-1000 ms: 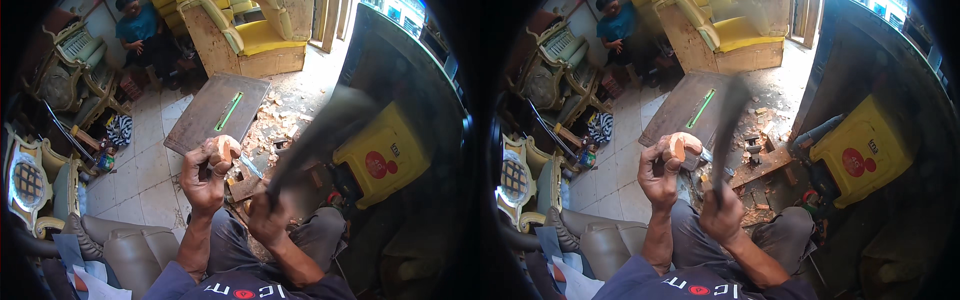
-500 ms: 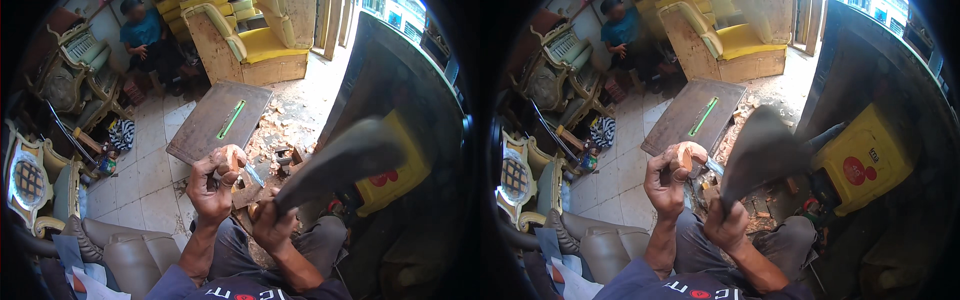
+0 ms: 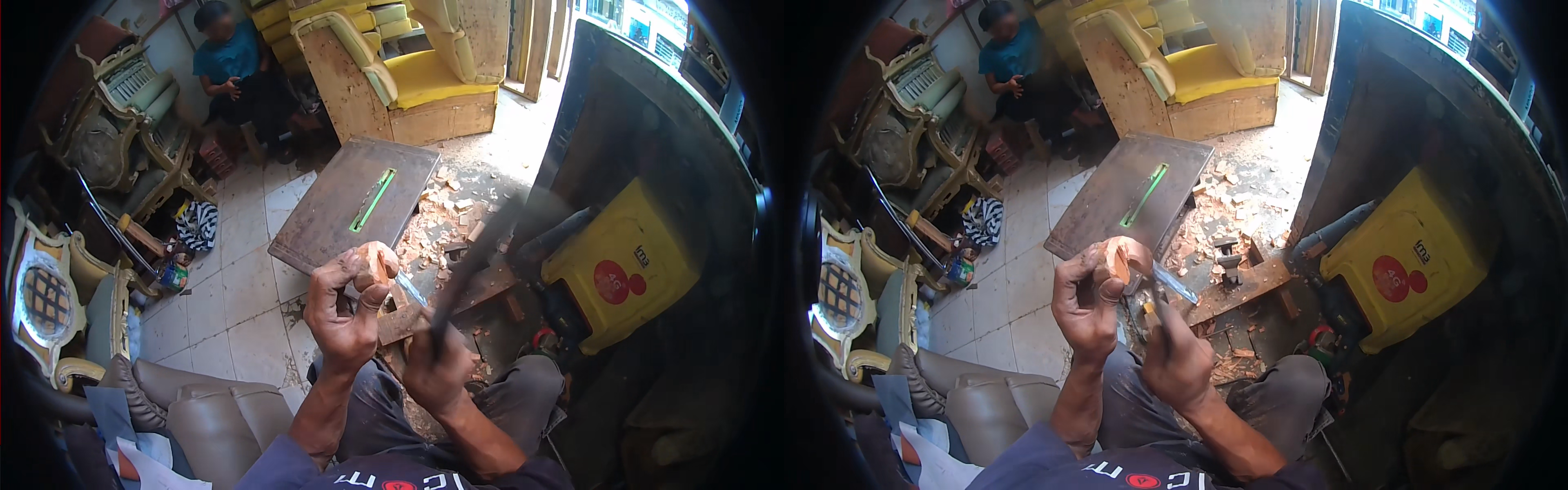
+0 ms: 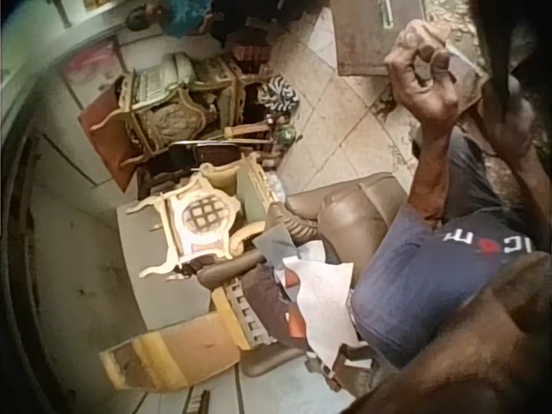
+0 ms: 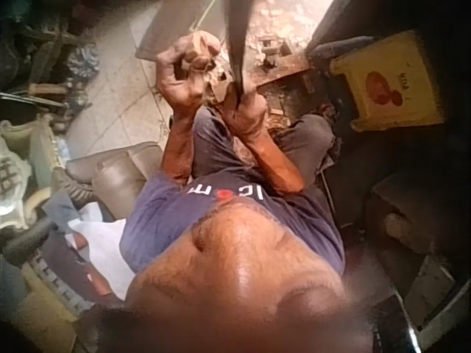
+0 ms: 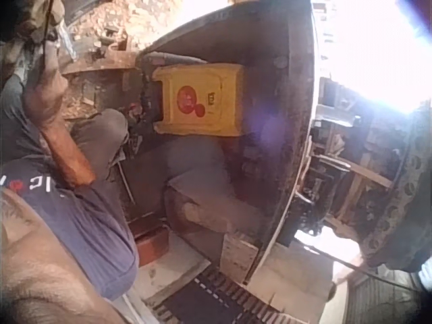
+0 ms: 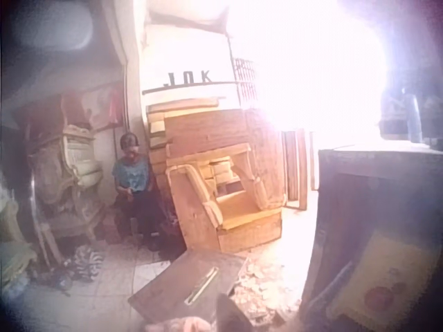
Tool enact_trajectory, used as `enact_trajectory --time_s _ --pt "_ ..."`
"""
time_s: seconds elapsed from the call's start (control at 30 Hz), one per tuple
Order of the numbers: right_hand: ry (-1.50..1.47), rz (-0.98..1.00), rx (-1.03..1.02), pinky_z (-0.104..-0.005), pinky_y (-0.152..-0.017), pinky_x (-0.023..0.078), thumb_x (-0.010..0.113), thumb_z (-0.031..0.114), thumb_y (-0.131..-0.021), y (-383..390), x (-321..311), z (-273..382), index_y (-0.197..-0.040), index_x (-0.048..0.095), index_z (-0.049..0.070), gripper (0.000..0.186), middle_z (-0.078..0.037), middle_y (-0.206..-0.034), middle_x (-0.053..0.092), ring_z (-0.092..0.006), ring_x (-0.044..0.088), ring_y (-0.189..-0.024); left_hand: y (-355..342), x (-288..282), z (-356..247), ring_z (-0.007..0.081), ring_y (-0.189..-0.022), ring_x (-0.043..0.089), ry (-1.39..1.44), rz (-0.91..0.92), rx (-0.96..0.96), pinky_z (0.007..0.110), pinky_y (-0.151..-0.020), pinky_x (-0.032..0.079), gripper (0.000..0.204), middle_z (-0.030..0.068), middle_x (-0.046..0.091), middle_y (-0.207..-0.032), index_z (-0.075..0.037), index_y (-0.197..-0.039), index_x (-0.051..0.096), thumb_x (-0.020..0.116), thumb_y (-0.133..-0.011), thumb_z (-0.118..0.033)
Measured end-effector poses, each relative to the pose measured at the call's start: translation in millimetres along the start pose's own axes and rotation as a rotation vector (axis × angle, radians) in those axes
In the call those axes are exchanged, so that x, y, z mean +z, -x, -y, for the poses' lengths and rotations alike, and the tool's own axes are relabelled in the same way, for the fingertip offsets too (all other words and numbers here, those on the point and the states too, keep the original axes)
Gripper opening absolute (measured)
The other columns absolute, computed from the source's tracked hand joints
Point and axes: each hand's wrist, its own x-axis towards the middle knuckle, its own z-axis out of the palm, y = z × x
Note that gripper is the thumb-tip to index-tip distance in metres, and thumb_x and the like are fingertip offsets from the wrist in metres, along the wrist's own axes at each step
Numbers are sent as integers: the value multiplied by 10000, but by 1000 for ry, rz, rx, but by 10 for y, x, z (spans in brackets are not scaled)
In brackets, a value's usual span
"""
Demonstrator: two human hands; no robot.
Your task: The person carves a wooden handle using a machete, removing thin wood shavings by hand while holding the handle over a workspace.
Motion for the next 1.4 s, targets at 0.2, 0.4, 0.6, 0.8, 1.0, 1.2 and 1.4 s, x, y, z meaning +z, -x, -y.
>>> enact_trajectory --time_s 0.2,0.4,0.6,0.8,1.0,1.2,1.4 --pt "36 5 -52 -404 -570 564 631 42 -938 -55 -49 7 -1290 568 -28 365 -232 -962 723 -355 722 -686 -19 -1 9 250 -1118 645 16 0 -9 346 -962 521 411 162 637 -1194 36 -1167 624 828 -865 -155" --pt "13 41 24 -413 -576 566 627 24 -925 -45 -9 18 -1279 586 -28 360 -230 -948 719 -357 717 -678 -30 26 48 250 -1111 637 28 -18 -9 357 -952 517 412 160 632 -1183 25 -1150 631 841 -852 -167" --pt "120 160 -3 -419 -599 564 603 -1 -937 -144 3 52 -1297 551 -50 367 -247 -909 704 -378 717 -708 20 -18 22 265 -1127 633 20 -38 -38 362 -949 518 397 164 628 -1170 21 -1133 637 843 -846 -160" --pt "191 233 -61 -353 -519 507 525 14 -1001 -137 14 -59 -1301 541 -71 312 -166 -721 665 -208 665 -573 10 48 -45 294 -1109 642 -22 3 43 370 -945 516 379 171 638 -1139 22 -1111 635 842 -840 -143" --pt "130 72 -138 -392 -581 567 645 -15 -902 -124 -60 35 -1283 565 -63 392 -192 -875 722 -343 723 -684 -23 20 -68 290 -1082 654 -41 8 62 368 -949 513 384 163 648 -1137 17 -1101 637 849 -820 -136" --pt "81 95 -7 -401 -571 558 639 -25 -909 -88 -26 4 -1297 585 -61 393 -223 -910 724 -347 726 -680 -14 63 -61 295 -1084 653 -31 6 51 376 -929 525 375 160 651 -1119 8 -1081 646 855 -822 -163" --pt "-57 -73 -75 -393 -598 575 633 -35 -908 -80 -136 101 -1271 579 -87 371 -237 -941 721 -334 740 -706 -23 31 -73 297 -1103 638 -44 -8 44 380 -938 520 373 162 628 -1120 13 -1091 640 847 -836 -165"
